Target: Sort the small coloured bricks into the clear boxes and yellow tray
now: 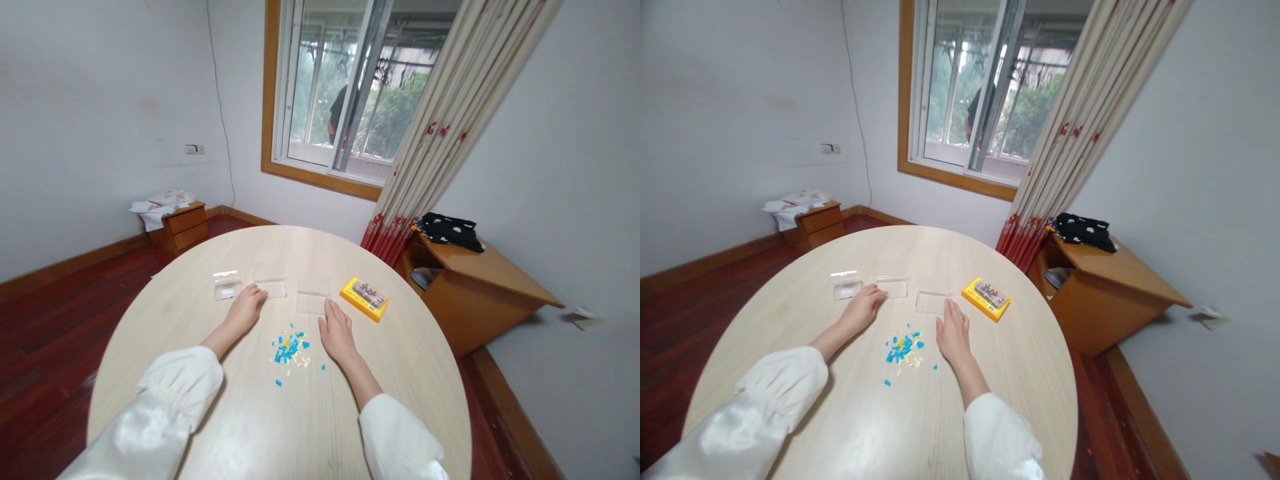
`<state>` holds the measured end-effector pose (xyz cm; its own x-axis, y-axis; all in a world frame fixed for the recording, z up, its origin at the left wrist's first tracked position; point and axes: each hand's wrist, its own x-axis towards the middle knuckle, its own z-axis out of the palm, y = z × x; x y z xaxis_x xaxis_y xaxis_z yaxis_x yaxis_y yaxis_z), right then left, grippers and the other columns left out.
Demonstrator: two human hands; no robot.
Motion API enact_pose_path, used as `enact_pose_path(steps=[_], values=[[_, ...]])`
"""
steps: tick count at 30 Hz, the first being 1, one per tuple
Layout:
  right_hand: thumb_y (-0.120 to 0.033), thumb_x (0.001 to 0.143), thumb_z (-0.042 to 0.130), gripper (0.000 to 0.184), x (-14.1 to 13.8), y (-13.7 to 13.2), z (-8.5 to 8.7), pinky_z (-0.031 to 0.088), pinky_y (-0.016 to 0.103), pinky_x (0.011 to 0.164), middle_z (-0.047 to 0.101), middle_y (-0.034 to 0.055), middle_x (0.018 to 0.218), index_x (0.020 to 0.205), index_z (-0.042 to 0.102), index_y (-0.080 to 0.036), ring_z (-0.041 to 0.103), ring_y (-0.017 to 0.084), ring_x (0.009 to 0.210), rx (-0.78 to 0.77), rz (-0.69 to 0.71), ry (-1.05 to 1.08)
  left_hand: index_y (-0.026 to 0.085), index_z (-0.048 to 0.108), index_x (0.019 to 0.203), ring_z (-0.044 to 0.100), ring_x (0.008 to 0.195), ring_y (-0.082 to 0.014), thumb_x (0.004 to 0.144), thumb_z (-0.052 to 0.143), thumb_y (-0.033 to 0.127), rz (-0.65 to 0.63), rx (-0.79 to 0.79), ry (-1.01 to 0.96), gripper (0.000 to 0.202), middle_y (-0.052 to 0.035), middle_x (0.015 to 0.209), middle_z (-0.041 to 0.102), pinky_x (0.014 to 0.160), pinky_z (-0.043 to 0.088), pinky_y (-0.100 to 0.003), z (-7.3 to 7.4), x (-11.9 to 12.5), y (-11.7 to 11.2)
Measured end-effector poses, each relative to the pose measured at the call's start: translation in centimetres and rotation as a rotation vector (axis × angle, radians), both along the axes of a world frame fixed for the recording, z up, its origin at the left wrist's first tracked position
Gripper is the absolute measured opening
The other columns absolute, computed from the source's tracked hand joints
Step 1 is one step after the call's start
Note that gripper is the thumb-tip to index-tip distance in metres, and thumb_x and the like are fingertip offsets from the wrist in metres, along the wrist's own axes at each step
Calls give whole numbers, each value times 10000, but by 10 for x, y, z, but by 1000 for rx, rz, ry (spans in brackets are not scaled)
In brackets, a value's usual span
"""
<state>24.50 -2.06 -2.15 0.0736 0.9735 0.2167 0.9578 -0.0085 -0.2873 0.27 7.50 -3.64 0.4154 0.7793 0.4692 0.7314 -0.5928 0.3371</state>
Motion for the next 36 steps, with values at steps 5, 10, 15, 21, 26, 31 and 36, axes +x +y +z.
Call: enact_pose_path(steps=[5,10,15,21,26,31,36], values=[[-204,883,356,513,1,-1,-1,245,415,1065,371,172,1416,1368,332,-37,311,248,1321,7,9,1,158,654,1008,533,969,-216,848,368,97,-75,-54,59,334,-105,924,625,865,434,-340,5,6,-38],[-208,877,361,494,3,1,-7,274,422,1046,410,176,1389,1351,367,-67,347,252,1300,79,20,6,161,664,993,549,863,-228,858,368,121,-48,-27,132,327,-107,855,630,793,433,-351,10,6,-50],[-219,876,369,487,5,5,-10,282,430,1031,430,177,1373,1341,380,-74,362,268,1286,112,-7,5,152,671,973,561,867,-252,818,377,79,53,38,160,340,-118,835,644,859,404,-412,12,3,-25],[-226,872,377,499,-4,9,-8,265,460,1020,422,184,1377,1345,369,-64,338,279,1294,104,-7,4,167,650,982,574,970,-242,779,366,39,60,74,98,372,-116,949,655,1029,268,-512,7,3,-14],[-257,895,341,465,22,17,15,209,434,1046,417,165,1381,1333,394,-111,322,226,1298,348,-83,-6,153,563,1099,422,1205,-272,772,391,58,79,180,-84,382,-155,1243,512,1040,259,-550,8,-1,-24],[-439,831,486,703,92,22,31,152,547,1014,266,241,1439,1405,265,-99,190,337,1341,212,-406,-81,161,522,1109,427,1189,-239,827,377,106,47,204,-205,322,-131,1214,502,1069,252,-524,18,3,-48],[-412,863,453,525,127,19,26,179,525,996,508,196,1245,1327,423,-169,434,293,1178,86,-320,-169,185,525,1105,448,1178,-218,816,377,104,-55,144,-288,335,-104,1216,516,1086,248,-497,24,12,-62]])
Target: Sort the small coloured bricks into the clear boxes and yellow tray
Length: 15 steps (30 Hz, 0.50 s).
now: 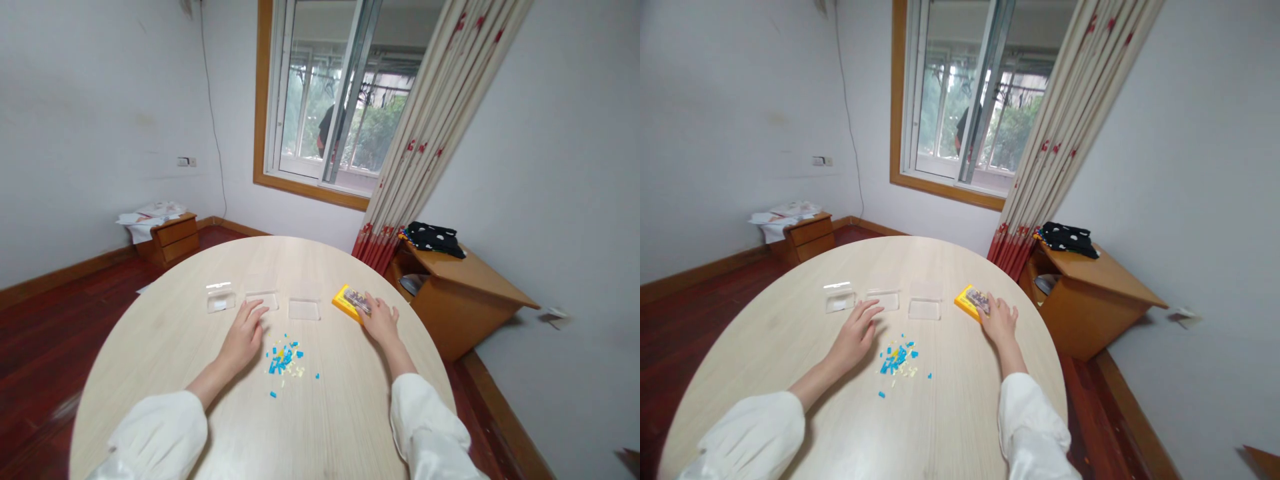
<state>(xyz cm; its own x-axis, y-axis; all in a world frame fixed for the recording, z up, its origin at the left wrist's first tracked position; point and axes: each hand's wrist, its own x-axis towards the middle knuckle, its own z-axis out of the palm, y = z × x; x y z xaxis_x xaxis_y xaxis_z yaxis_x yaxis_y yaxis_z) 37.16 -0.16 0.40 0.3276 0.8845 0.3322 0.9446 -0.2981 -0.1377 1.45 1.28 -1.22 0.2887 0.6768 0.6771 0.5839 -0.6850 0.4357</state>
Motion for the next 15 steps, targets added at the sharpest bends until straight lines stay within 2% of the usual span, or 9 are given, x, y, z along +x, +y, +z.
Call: enact_pose_path(steps=[2,5,6,8,10,12,14,15], values=[[-393,853,472,474,-2,-4,-1,247,488,963,562,176,1130,1262,499,-155,490,281,1077,96,29,-28,193,542,1088,455,1176,-217,806,377,112,-25,-32,-60,337,-100,1209,529,1071,287,-474,4,0,-2],[-414,855,440,468,-23,-15,1,336,455,897,567,158,1076,1236,524,-154,504,280,1023,271,37,95,195,582,1034,493,1136,-220,822,401,194,-60,-131,-204,278,-100,1156,568,1016,363,-437,12,1,-7],[-420,864,411,474,-36,-20,3,342,456,903,565,150,1091,1248,512,-161,502,276,1034,329,57,169,188,594,1018,516,1104,-223,826,425,239,-85,-200,-264,261,-104,1125,585,991,388,-429,15,3,-9],[-414,883,370,478,-67,-33,9,324,456,949,541,136,1190,1294,460,-186,462,267,1129,387,197,307,168,596,1037,568,1012,-225,807,498,340,-170,-422,-402,303,-117,1075,609,920,441,-417,20,10,-17],[-383,898,367,451,-105,-49,14,327,427,973,528,109,1238,1315,431,-224,445,241,1165,343,378,402,155,560,1119,604,919,-212,754,582,435,-306,-709,-559,460,-134,1098,604,840,482,-394,24,19,-27],[-353,891,408,427,-141,-63,17,347,403,973,556,89,1204,1300,445,-239,478,220,1127,255,555,444,156,519,1175,615,884,-201,699,634,514,-462,-937,-719,606,-149,1136,591,806,491,-370,26,29,-38],[-337,872,461,412,-169,-72,16,379,389,962,571,80,1169,1273,471,-242,496,209,1103,212,657,481,154,532,1141,612,902,-202,668,653,560,-557,-1050,-857,635,-144,1112,606,817,480,-351,28,37,-46],[-324,867,471,400,-179,-75,15,395,385,957,571,84,1165,1256,482,-231,500,206,1102,229,664,508,152,548,1104,608,913,-205,651,668,563,-569,-1073,-904,623,-136,1082,620,823,473,-342,29,39,-49]])
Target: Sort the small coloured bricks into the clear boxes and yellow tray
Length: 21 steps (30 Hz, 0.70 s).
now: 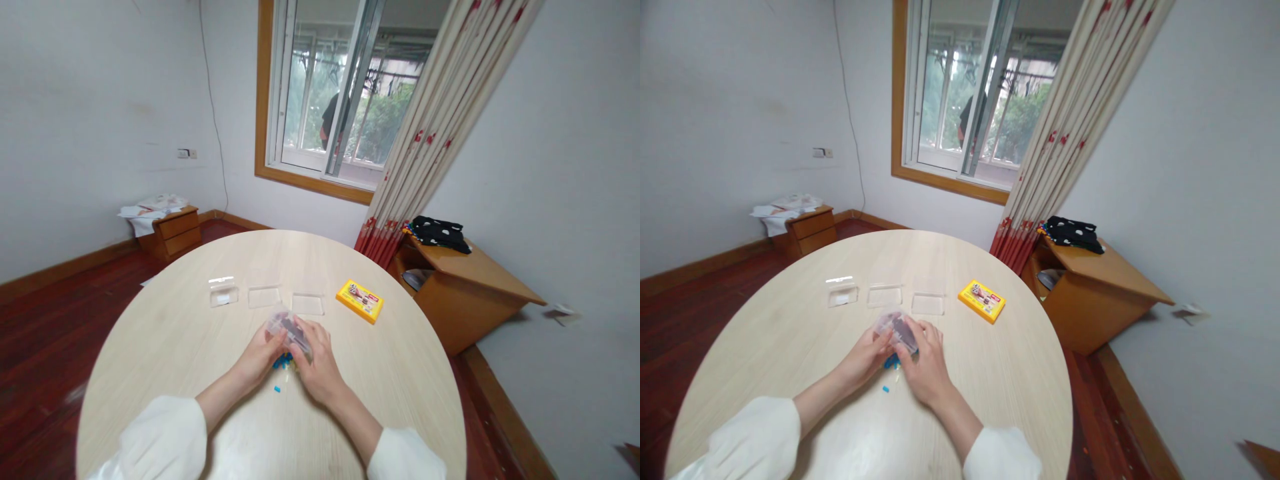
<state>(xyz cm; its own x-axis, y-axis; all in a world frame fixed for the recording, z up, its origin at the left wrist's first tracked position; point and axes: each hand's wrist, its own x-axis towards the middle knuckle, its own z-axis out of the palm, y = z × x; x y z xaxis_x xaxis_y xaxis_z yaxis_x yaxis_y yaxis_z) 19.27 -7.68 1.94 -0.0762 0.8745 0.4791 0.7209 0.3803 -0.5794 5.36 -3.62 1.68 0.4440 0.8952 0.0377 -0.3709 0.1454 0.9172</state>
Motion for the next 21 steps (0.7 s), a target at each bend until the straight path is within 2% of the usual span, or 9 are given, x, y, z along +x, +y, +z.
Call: enact_pose_path(steps=[3,6,9,13,15,18,21], values=[[-286,868,457,351,-16,-1,-3,422,385,960,567,103,1181,1203,503,-192,508,199,1123,39,1,92,156,571,1021,598,934,-207,604,720,538,70,-29,-5,585,-107,1018,639,828,460,-317,1,2,-3],[-266,892,402,346,-20,0,-4,451,377,944,589,115,1171,1216,485,-174,541,192,1106,37,27,116,162,570,977,596,888,-192,604,706,552,145,9,59,556,-80,955,640,786,465,-292,1,2,-3],[-265,916,342,346,-20,1,-3,481,371,902,624,128,1118,1212,487,-161,588,197,1042,32,35,79,171,559,896,582,763,-153,638,673,544,185,70,142,467,-32,836,620,673,466,-245,0,1,-2],[-305,935,276,348,-18,3,-9,516,352,819,673,116,969,1122,531,-158,648,190,881,-2,82,107,178,523,802,506,557,-109,651,644,537,171,111,229,408,31,658,536,497,412,-207,0,0,-4],[-351,947,237,380,-15,5,-14,540,333,757,687,106,894,1023,557,-159,666,180,808,-37,55,257,172,540,797,520,580,-121,646,645,529,173,149,261,402,19,673,552,521,427,-221,3,-1,-4],[-403,955,195,424,-9,8,-18,560,313,689,697,99,827,922,545,-165,681,168,753,-81,14,519,155,596,868,565,710,-170,655,634,521,145,216,279,425,-25,764,609,641,463,-267,8,-4,-1],[-400,953,219,385,-6,8,-16,551,327,738,702,102,880,984,524,-167,680,166,805,-92,57,570,144,603,1039,571,826,-210,672,620,513,93,257,309,520,-58,867,624,755,461,-319,9,-11,6]])
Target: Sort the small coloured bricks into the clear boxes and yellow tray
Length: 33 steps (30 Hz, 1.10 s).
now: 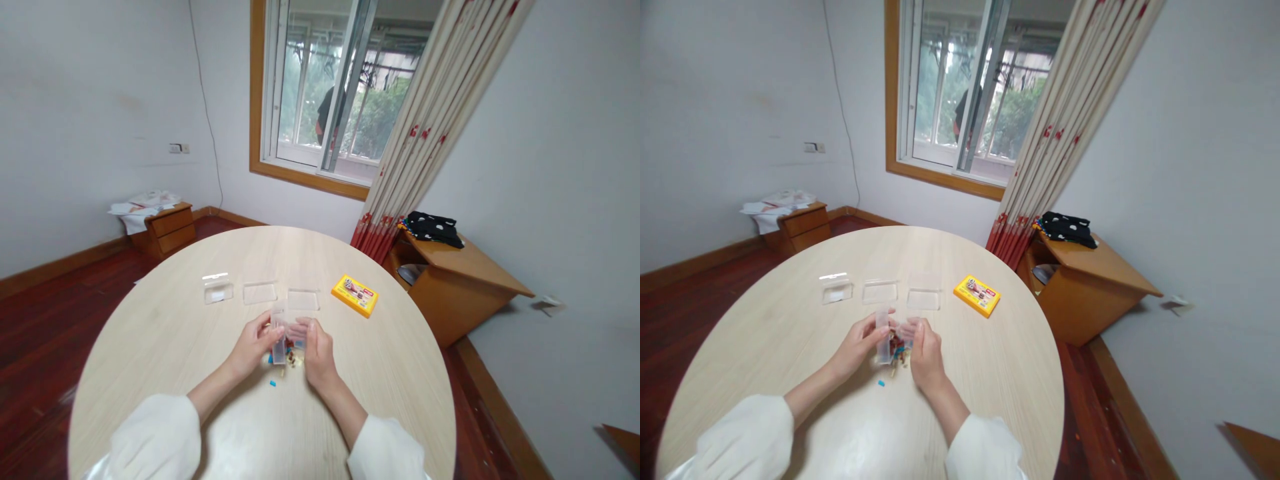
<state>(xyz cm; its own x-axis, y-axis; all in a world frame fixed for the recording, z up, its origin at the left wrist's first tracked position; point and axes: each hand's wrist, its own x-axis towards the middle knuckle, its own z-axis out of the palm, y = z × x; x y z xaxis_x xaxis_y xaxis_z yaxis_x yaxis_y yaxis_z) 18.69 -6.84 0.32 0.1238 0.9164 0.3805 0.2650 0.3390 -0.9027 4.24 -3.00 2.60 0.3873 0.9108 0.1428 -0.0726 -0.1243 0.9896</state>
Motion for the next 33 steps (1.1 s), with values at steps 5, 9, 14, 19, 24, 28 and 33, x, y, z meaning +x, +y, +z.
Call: enact_pose_path(steps=[5,9,14,19,24,28,33], values=[[-289,909,344,241,6,3,-2,504,338,803,686,99,953,994,537,-173,650,184,903,-14,-38,-219,200,398,1348,484,998,-235,683,658,419,68,259,272,747,-82,1098,551,933,364,-409,-4,-17,11],[-222,856,348,212,17,13,-12,493,322,745,675,81,851,875,554,-176,644,192,825,-20,-162,-269,264,310,1394,383,1135,-259,728,647,396,-101,426,450,758,-81,1209,491,1026,243,-465,1,-25,10],[-189,815,348,229,28,21,-18,477,303,722,653,67,842,882,567,-175,624,186,799,-11,-234,-218,359,358,1352,367,1156,-247,709,689,362,-425,464,565,724,-44,1210,466,1035,229,-472,13,-26,3],[-118,774,352,308,29,21,-19,466,296,795,653,62,926,984,571,-173,613,168,876,36,-216,-174,375,452,1287,364,1174,-245,697,707,297,-487,484,552,648,-44,1219,470,1042,217,-479,14,-30,5],[-156,823,370,311,28,19,-15,427,348,917,638,86,1047,1063,568,-171,578,183,1011,83,-237,-185,319,528,1228,379,1198,-257,664,727,285,-401,388,371,599,-65,1242,487,1052,223,-486,15,-30,6],[-272,869,430,323,24,16,-9,402,379,961,616,93,1139,1169,522,-192,550,194,1083,62,-205,-157,244,468,1264,440,1184,-276,617,766,352,-187,65,-71,721,-115,1277,487,1044,269,-460,9,-23,5],[-373,835,521,421,19,17,-4,497,330,788,691,52,899,1213,443,-203,648,171,831,-80,-112,218,242,395,1243,552,1088,-255,615,787,345,-211,-261,-346,747,-140,1201,551,1008,331,-444,-11,-11,5]])
